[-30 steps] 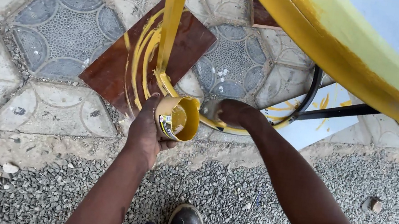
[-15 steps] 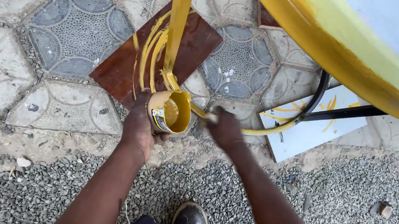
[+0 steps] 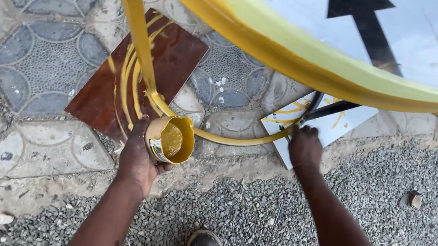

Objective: The person paints the legs and frame of a round metal table with yellow paint using a brush. They repeatedly dip the brush into a small container held in the other hand to apply the paint to the table's structure.

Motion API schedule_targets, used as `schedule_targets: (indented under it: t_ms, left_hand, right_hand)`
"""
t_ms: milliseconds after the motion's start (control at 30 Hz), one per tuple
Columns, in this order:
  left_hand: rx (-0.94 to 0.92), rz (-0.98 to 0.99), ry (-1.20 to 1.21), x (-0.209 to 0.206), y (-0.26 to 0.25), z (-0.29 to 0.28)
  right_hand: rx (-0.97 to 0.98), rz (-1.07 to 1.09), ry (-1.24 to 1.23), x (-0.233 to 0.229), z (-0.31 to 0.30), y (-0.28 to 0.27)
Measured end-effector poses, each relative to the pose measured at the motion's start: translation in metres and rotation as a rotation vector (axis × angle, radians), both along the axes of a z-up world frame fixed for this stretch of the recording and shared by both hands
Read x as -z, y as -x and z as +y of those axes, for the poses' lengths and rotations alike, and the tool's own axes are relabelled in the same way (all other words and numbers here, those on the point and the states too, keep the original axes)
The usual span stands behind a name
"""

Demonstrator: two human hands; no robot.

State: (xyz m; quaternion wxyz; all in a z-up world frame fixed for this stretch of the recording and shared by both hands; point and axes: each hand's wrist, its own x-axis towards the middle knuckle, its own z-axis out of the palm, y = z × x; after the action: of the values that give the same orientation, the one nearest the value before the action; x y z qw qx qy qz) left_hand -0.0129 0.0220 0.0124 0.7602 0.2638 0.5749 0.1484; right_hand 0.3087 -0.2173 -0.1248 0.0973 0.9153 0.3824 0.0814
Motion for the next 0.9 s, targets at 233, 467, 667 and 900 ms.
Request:
schedule_targets:
  t_ms: [233,467,667,900]
  left_hand:
    - [0.029,-0.004,-0.005,0.011,-0.010,-0.002]
    - [0.119,0.000,0.023,0.023,-0.025,-0.019]
    - [0.116,-0.012,0.004,0.024,-0.024,-0.015]
    - [0.106,-0.048,0.023,0.026,-0.024,-0.015]
  right_hand:
    - [0.148,0.242,-0.184,-0.012,0.006,-0.006]
    - [-0.389,0.214,-0.124,-0.020,0.027,0.085]
    - [-0.260,-0.087,0.107,0.003,0.043,-0.055]
    - [-0.865,-0.002,0.879,0.064,0.097,-0.076]
